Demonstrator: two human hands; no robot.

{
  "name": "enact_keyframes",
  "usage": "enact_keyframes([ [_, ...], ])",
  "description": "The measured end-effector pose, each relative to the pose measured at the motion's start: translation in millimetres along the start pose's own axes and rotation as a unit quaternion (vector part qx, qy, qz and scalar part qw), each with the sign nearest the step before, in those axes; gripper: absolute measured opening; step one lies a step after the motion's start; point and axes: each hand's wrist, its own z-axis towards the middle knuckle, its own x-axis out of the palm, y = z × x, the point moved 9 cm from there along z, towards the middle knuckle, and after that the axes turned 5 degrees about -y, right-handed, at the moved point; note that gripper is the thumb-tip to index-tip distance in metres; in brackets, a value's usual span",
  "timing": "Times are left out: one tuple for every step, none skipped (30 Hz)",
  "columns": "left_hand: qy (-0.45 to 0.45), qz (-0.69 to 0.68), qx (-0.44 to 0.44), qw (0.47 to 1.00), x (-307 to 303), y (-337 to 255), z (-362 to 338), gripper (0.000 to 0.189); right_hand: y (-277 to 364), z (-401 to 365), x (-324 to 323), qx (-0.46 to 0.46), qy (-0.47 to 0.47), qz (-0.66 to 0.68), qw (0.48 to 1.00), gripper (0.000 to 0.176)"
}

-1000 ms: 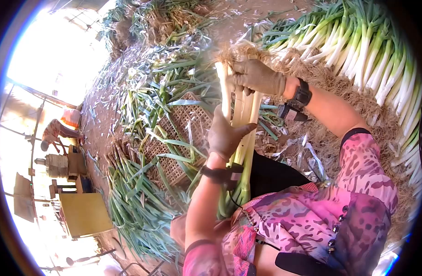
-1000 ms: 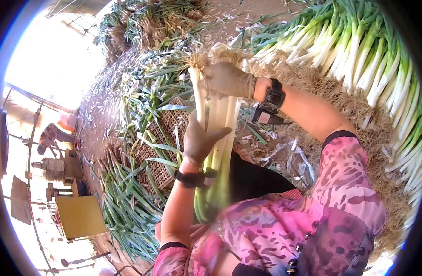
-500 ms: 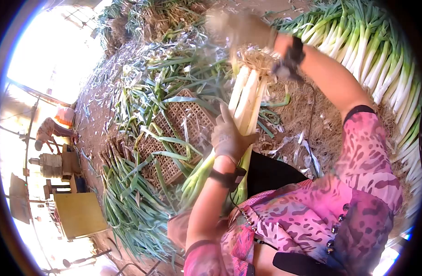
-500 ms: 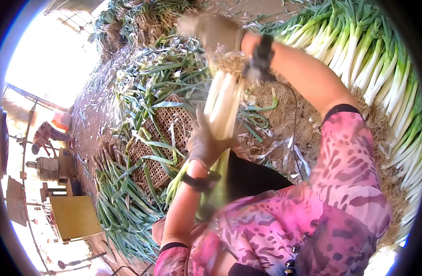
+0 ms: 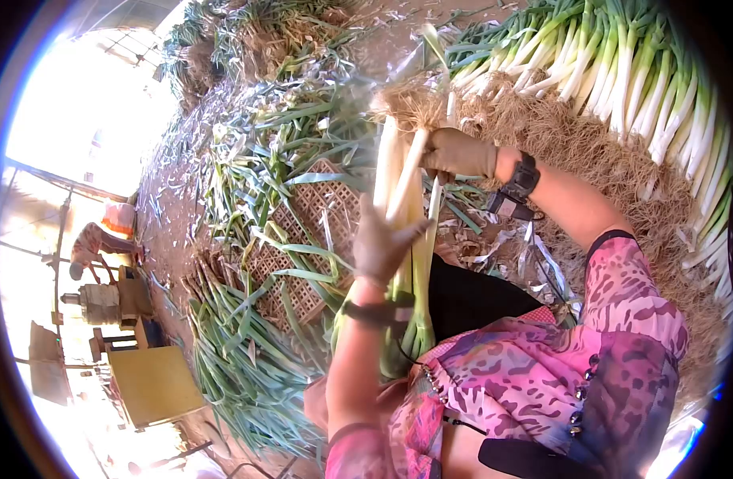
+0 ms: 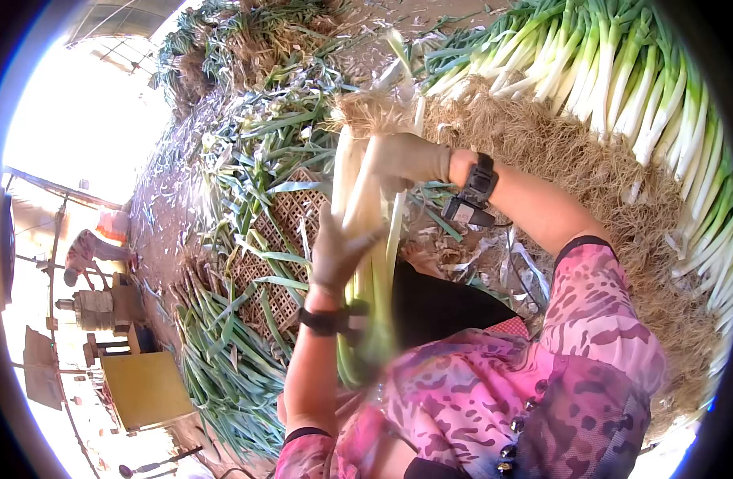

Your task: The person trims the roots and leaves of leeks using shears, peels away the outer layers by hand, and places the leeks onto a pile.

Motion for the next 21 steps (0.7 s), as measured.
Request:
enact_keyframes([
  [-0.056, 0.092, 0.035, 0.994, -1, -11, -11, 0.111, 4, 4, 3, -0.014, 0.013, -0.097, 0.995, 0.042],
  [-0.073, 0.156, 0.054, 0.984, -2, -22, -18, 0.127, 9, 12, 1, -0.012, 0.039, -0.290, 0.956, 0.036],
  [-0.062, 0.136, 0.042, 0.988, 0, -20, -16, 0.125, -5, 14, -27, 0.061, -0.081, -0.188, 0.977, 0.024],
  [-0.050, 0.114, 0.029, 0.992, 0, -16, -14, 0.124, -17, 11, -55, 0.103, -0.214, -0.065, 0.969, 0.016],
  [-0.038, 0.092, 0.017, 0.995, 1, -13, -12, 0.123, -17, 17, -92, -0.009, -0.299, -0.077, 0.951, 0.015],
  [-0.036, 0.057, 0.034, 0.997, 3, -9, -10, 0.115, -59, 29, -130, 0.048, -0.346, -0.188, 0.918, 0.014],
  [-0.027, 0.027, 0.029, 0.999, 0, -7, -7, 0.112, -81, 14, -162, 0.151, -0.392, 0.030, 0.907, 0.020],
  [-0.017, -0.001, 0.022, 1.000, -4, -4, -5, 0.110, -86, -5, -182, 0.172, -0.418, 0.050, 0.891, 0.030],
  [-0.005, -0.029, 0.014, 0.999, -7, 0, -4, 0.107, -90, -24, -201, 0.190, -0.444, 0.071, 0.873, 0.040],
  [0.007, -0.070, 0.006, 0.998, -8, 3, -3, 0.101, -89, -32, -193, 0.187, -0.427, 0.114, 0.877, 0.040],
  [0.018, -0.109, 0.000, 0.994, -9, 6, -1, 0.095, -91, -38, -187, 0.183, -0.411, 0.158, 0.879, 0.040],
  [0.030, -0.147, -0.007, 0.989, -10, 9, 2, 0.089, -92, -11, -165, 0.057, -0.270, -0.002, 0.961, 0.035],
  [0.044, -0.186, -0.015, 0.981, -8, 12, 3, 0.083, -81, -9, -136, 0.023, -0.203, -0.027, 0.979, 0.029],
  [0.072, -0.198, -0.021, 0.977, 0, 15, 4, 0.080, -70, -10, -106, -0.015, -0.135, -0.047, 0.990, 0.024],
  [0.099, -0.209, -0.026, 0.973, 7, 17, 5, 0.077, -44, -11, -74, 0.031, -0.102, 0.026, 0.994, 0.021],
  [0.109, -0.215, -0.030, 0.970, 9, 17, 6, 0.075, -16, -14, -41, 0.080, -0.074, 0.096, 0.989, 0.020],
  [0.120, -0.222, -0.034, 0.967, 10, 16, 6, 0.072, -22, -6, -16, 0.084, -0.024, 0.145, 0.986, 0.020],
  [0.115, -0.225, -0.036, 0.967, 7, 12, 5, 0.069, -28, 1, 8, 0.091, 0.025, 0.192, 0.977, 0.021],
  [0.109, -0.229, -0.037, 0.967, 3, 7, 4, 0.067, -49, 17, 34, 0.064, 0.038, 0.260, 0.963, 0.022],
  [0.103, -0.233, -0.039, 0.966, 0, 2, 2, 0.064, -56, 27, 48, 0.036, 0.053, 0.325, 0.944, 0.023],
  [0.098, -0.237, -0.042, 0.966, -4, -2, 0, 0.061, -47, 29, 30, 0.016, -0.024, 0.181, 0.983, 0.021],
])
